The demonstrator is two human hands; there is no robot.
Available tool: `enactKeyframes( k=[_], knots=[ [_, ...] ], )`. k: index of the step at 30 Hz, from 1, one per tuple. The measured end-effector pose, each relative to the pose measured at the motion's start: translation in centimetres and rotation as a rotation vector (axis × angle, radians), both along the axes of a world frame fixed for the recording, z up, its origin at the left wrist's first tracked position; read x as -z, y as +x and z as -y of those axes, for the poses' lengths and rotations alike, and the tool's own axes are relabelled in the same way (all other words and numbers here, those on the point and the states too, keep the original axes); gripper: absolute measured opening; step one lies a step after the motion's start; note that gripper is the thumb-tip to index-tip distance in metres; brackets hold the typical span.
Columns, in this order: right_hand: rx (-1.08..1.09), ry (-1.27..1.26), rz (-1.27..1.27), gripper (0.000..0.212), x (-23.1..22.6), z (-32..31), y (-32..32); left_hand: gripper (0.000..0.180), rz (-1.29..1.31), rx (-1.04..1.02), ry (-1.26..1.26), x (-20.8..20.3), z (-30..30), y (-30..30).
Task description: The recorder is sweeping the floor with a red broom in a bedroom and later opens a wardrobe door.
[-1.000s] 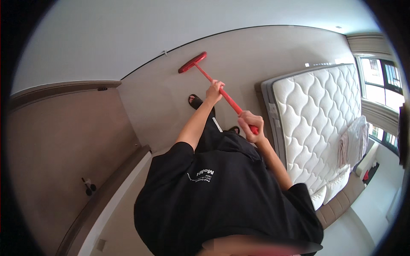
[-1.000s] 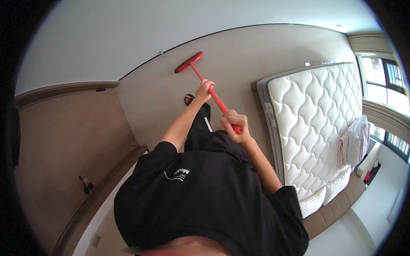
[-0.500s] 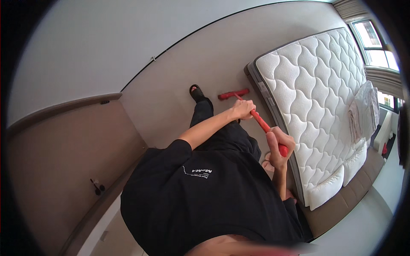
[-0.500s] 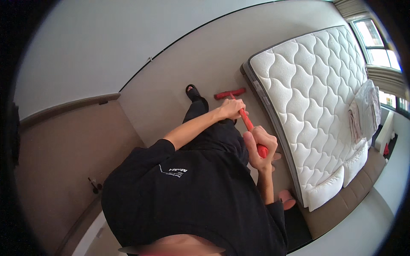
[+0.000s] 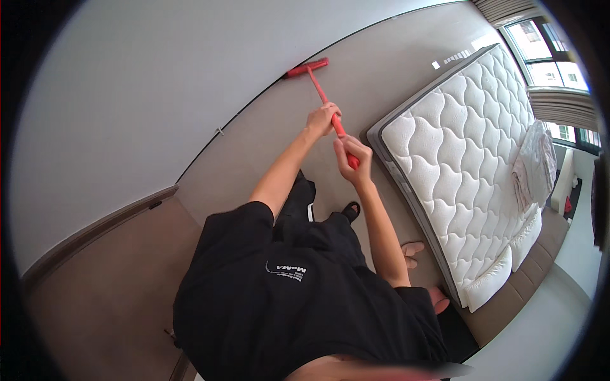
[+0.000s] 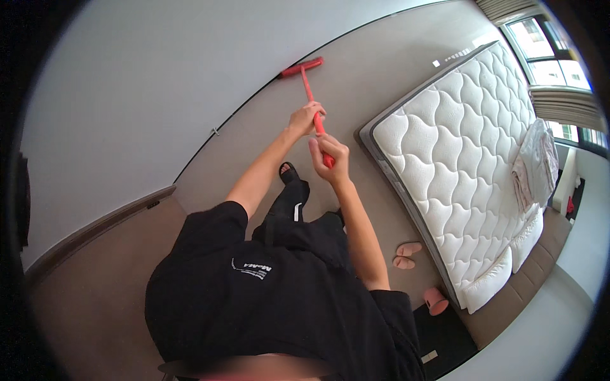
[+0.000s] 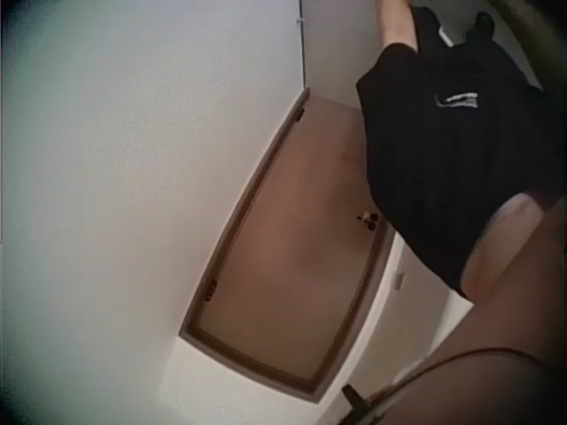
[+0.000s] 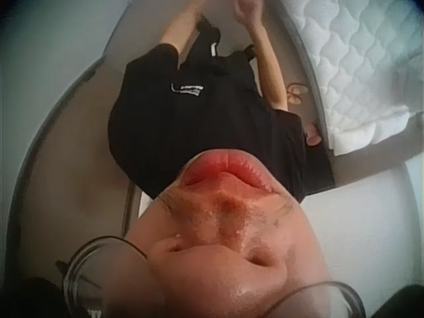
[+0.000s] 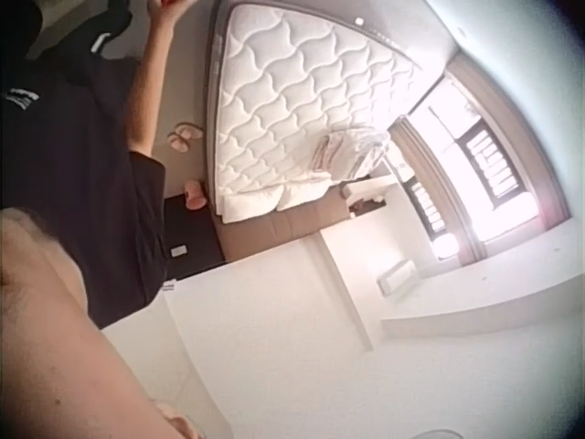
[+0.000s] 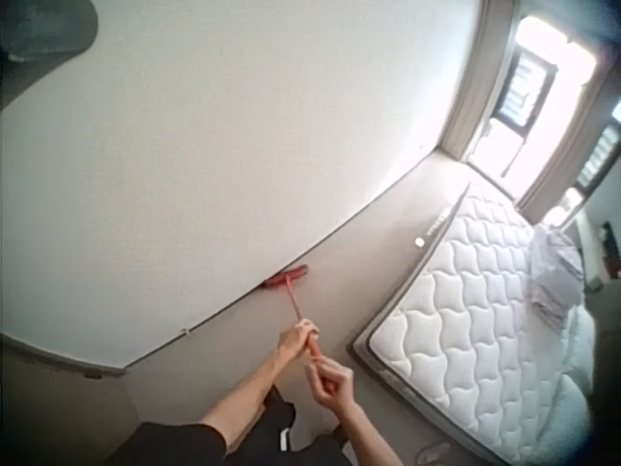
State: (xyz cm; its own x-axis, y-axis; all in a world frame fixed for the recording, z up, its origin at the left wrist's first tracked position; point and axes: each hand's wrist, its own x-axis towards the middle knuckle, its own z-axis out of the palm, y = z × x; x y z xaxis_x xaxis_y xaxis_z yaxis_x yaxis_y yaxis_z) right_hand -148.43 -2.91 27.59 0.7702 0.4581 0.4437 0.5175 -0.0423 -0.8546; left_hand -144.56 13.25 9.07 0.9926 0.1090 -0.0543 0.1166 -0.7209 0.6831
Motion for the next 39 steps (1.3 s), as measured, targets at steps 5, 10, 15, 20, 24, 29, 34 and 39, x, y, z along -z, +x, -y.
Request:
enactKeyframes(
  k=[5,10,15,20,24,29,34,39],
  knots=[
    [0.07,0.031,-0.096,0.026,5.7,-2.4,2.0,0.035,0.177,0.072,-0.116,5.0,-1.5,3.1],
    [0.2,-0.027,-0.222,0.026,1.9,5.2,-2.3,0.029,0.035,0.168,-0.218,3.1,5.0,-0.7],
    [0.214,-0.085,-0.293,0.025,-4.6,15.6,-10.3,0.027,0.132,0.303,-0.375,-1.6,15.6,-10.4],
    [0.22,-0.201,-0.447,0.028,-12.2,26.0,-16.8,0.029,-0.08,0.339,-0.535,-9.0,26.5,-20.2],
    [0.072,-0.267,-0.494,0.029,-15.5,30.9,-18.6,0.027,-0.172,0.416,-0.48,-12.1,31.2,-24.9],
    [-0.38,-0.156,-0.299,0.024,-16.3,30.5,-18.1,0.024,-0.164,0.404,-0.308,-11.8,28.8,-26.3],
    [-0.576,0.032,-0.313,0.031,-19.2,24.1,-18.0,0.032,-0.048,0.251,-0.237,-14.4,22.2,-29.5],
    [-0.954,0.073,-0.223,0.028,-20.1,10.0,-19.7,0.028,0.047,-0.113,-0.168,-15.9,10.7,-36.7]
  ],
)
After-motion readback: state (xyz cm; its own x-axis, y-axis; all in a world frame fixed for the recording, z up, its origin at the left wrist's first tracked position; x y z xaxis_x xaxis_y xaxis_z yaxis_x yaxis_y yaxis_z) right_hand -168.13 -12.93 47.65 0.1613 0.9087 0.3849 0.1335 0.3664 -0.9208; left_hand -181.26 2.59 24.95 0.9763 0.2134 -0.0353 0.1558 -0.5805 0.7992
